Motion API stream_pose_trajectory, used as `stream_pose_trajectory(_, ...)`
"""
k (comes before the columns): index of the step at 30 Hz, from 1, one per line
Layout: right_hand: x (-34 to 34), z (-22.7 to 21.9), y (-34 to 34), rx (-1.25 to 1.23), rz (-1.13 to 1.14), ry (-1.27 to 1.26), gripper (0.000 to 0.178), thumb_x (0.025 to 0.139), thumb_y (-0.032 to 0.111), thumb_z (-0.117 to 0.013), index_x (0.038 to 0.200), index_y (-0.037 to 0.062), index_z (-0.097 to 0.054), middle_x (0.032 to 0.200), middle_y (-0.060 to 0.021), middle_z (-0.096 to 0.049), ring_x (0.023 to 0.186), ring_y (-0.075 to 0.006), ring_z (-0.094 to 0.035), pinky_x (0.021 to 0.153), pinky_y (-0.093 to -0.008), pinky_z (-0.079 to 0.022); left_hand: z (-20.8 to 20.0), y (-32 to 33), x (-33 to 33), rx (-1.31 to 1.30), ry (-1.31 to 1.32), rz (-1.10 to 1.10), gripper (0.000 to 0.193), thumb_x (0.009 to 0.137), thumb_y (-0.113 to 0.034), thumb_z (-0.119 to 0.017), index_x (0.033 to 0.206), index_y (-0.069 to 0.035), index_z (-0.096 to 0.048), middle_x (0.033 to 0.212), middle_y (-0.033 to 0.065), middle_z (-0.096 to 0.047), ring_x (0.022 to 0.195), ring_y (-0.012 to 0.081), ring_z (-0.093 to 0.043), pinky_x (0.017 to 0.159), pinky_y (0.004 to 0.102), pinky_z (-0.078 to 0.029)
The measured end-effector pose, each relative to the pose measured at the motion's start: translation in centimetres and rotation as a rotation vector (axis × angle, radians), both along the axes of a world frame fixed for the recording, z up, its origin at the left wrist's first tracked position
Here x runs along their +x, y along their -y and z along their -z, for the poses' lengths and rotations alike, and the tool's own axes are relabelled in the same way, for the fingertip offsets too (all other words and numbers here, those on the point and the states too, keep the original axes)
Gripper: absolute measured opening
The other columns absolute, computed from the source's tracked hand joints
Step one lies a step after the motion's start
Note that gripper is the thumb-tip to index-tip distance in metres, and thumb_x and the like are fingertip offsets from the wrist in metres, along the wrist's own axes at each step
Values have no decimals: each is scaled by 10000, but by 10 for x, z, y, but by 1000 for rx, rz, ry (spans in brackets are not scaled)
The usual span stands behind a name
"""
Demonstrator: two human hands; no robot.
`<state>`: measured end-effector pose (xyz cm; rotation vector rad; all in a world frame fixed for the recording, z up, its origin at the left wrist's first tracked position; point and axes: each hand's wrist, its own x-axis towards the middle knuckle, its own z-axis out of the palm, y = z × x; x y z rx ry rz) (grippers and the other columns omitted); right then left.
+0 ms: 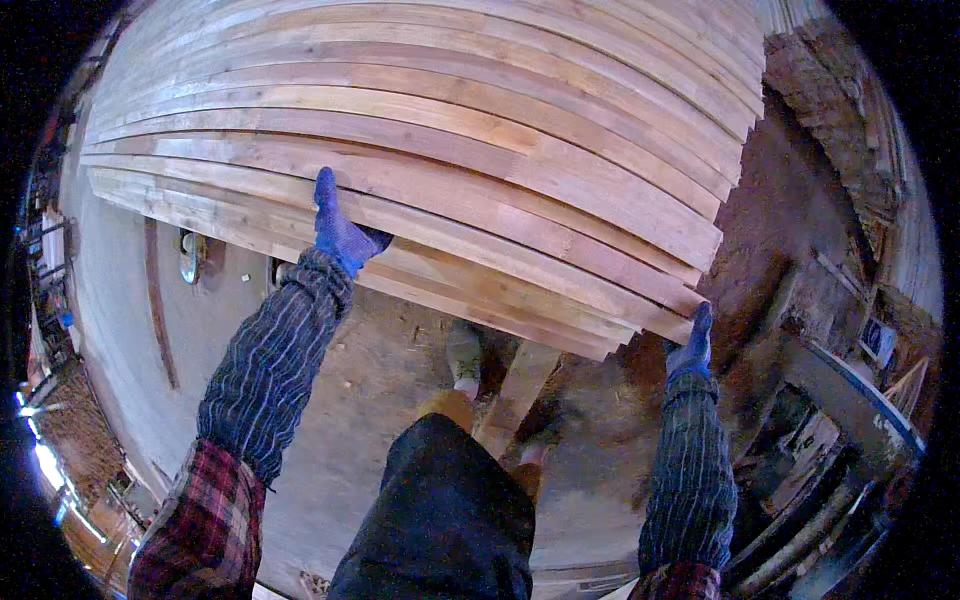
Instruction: The person picks up wooden planks from a stack and feeds them one at a time into a processing machine.
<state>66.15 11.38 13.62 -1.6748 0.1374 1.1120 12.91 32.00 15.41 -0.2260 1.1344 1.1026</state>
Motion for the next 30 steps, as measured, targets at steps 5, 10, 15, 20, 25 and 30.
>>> stream_pose_trajectory(5, 4, -23, -13, -189, -195, 106, 720, 844, 604, -703, 1379, 153, -533, 1325, -56, -578, 1163, -236, -578, 936, -371, -505, 6, -6, -3, 89, 41, -8, 794, 764, -651, -731, 1387, -225, -485, 1374, 31, -542, 1245, 277, -526, 1048, 480, -462)
stream_pose_trajectory(10, 61, -23, -50, -466, -814, 450, 646, 877, 589, -663, 1260, 70, -641, 1208, -112, -653, 1065, -237, -607, 866, -409, -497, 12, -11, 1, 92, -52, -15, 862, 776, -640, -732, 1434, -166, -438, 1397, 62, -520, 1273, 281, -503, 1070, 459, -441)
stream_pose_trajectory(15, 10, -30, -87, -195, -753, 723, 757, 863, 382, -751, 1414, -25, -430, 1290, -144, -593, 1162, -258, -545, 967, -373, -482, -38, 82, -4, 116, 99, 92, 815, 877, -596, -655, 1469, -104, -388, 1434, 111, -484, 1306, 269, -472, 1112, 424, -393)
stream_pose_trajectory(20, -269, -91, -88, 167, -1515, 453, 953, 820, 187, -829, 1552, 66, -230, 1555, -160, -336, 1430, -289, -335, 1172, -412, -342, -117, 245, 26, -99, 363, 129, 389, 978, -368, -618, 1257, -104, -557, 1266, 100, -569, 1195, 240, -525, 1065, 423, -424)
stream_pose_trajectory(25, -423, -185, -33, 236, -1918, -265, 1190, 683, 564, -846, 1560, 45, -230, 1568, -220, -323, 1453, -326, -317, 1196, -423, -261, -215, 331, 78, 113, 216, 745, 407, 971, -295, -619, 1318, -91, -558, 1316, 104, -570, 1196, 256, -553, 1030, 401, -456)
stream_pose_trajectory(30, -330, -241, 47, 228, -1738, -289, 1129, 663, 469, -893, 1536, 64, -304, 1511, -193, -407, 1397, -313, -383, 1164, -423, -289, -302, 309, 8, 674, -177, 1445, 447, 982, -294, -583, 1388, -113, -545, 1416, 153, -530, 1242, 287, -556, 1037, 386, -463)
